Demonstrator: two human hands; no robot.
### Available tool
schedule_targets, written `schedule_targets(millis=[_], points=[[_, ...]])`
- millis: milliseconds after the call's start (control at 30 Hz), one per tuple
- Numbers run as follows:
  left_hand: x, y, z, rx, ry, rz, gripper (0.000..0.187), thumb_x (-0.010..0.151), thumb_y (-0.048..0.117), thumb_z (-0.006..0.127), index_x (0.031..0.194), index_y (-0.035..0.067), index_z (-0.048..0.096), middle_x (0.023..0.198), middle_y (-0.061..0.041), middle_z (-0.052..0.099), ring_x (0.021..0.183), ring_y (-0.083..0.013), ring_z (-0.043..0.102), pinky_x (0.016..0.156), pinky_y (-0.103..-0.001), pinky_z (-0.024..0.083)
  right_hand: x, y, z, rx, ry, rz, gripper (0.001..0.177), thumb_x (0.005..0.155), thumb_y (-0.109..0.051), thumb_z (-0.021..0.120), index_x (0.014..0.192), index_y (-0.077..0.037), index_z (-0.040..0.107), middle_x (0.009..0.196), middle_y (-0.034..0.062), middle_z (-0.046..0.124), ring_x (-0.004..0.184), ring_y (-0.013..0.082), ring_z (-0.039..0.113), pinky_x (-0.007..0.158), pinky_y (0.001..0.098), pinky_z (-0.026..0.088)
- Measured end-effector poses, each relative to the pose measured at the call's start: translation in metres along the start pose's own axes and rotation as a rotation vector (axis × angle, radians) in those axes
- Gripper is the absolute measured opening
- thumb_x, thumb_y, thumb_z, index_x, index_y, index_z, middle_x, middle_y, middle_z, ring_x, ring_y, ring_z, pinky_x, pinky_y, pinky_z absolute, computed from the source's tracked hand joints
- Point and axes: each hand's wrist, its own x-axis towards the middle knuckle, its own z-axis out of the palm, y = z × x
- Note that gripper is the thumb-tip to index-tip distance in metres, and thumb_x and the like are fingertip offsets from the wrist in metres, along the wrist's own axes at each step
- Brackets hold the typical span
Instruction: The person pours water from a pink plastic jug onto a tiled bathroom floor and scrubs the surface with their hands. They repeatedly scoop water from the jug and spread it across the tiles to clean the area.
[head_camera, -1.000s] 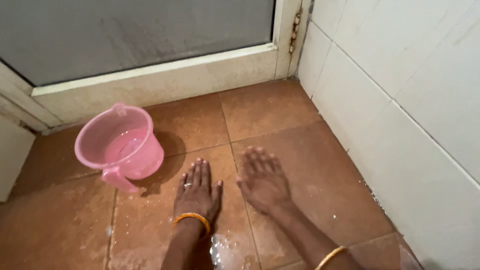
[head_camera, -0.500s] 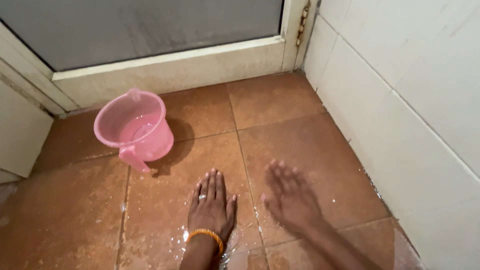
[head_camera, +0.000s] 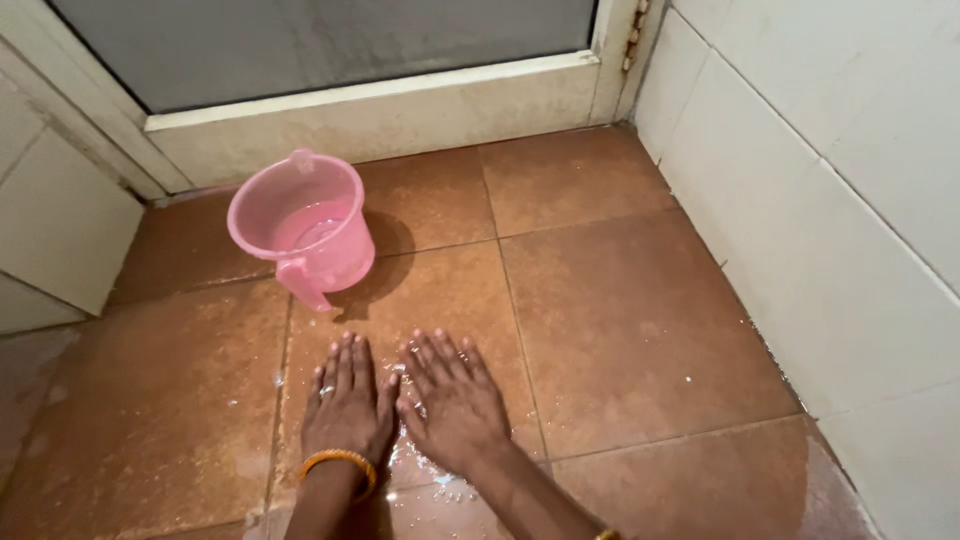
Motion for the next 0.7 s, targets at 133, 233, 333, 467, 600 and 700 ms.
schedule_targets(millis=[133,233,333,467,600,700], points=[[-0.027,-0.008,0.007,0.096,-0.017,-0.002,0.078,0.1,0.052,0.025,0.162,0.009,0.006,0.171,-0.009,0.003,0.154,-0.0235,0.005,0.122,-0.04,0.005,-0.038,-0.009,-0.006,0.126,-0.043,-0.182,0.076,0.101,-0.051,0.035,0.161,-0.009,0.016,0.169,0.0112,0.018,0.156,0.0272,0.01,0.124,0.048,0.0],[-0.047,0.003,0.015,0.046,-0.002,0.052,0.077,0.101,0.051,0.024,0.163,0.01,0.007,0.173,-0.008,0.006,0.154,-0.0227,0.006,0.122,-0.04,0.005,-0.061,0.008,-0.023,0.167,-0.254,-0.136,0.082,0.1,-0.055,0.037,0.162,-0.009,0.012,0.169,0.0116,0.014,0.157,0.0257,0.007,0.126,0.0455,-0.001],[-0.047,0.011,0.014,0.085,0.004,0.121,0.074,0.101,0.05,0.025,0.16,0.008,0.009,0.172,-0.008,0.008,0.154,-0.0223,0.008,0.123,-0.04,0.006,-0.053,0.039,-0.032,0.074,-0.157,-0.039,0.085,0.097,-0.056,0.038,0.161,-0.006,0.012,0.169,0.0138,0.01,0.156,0.0264,0.006,0.124,0.0442,0.001],[-0.024,0.008,0.005,0.044,0.005,0.11,0.075,0.1,0.053,0.025,0.16,0.01,0.01,0.17,-0.005,0.01,0.156,-0.0206,0.008,0.125,-0.039,0.006,-0.005,0.052,-0.025,0.012,-0.104,0.156,0.082,0.099,-0.056,0.031,0.161,-0.008,0.009,0.169,0.0114,0.005,0.156,0.0242,0.004,0.124,0.0443,0.0],[-0.004,-0.025,-0.006,-0.01,-0.003,-0.042,0.077,0.101,0.053,0.024,0.162,0.01,0.008,0.17,-0.008,0.007,0.156,-0.0224,0.005,0.124,-0.038,0.004,0.033,0.024,-0.018,0.009,-0.151,0.205,0.082,0.1,-0.056,0.027,0.161,-0.006,0.006,0.17,0.0115,0.002,0.156,0.0247,0.001,0.124,0.0435,0.0],[-0.004,-0.064,-0.011,-0.044,-0.037,-0.15,0.076,0.1,0.054,0.023,0.161,0.012,0.007,0.17,-0.005,0.003,0.156,-0.0202,0.002,0.124,-0.037,0.002,0.051,-0.016,-0.007,-0.045,-0.188,0.08,0.083,0.099,-0.056,0.026,0.161,-0.006,0.004,0.171,0.0122,-0.001,0.155,0.027,-0.001,0.121,0.0443,-0.001]])
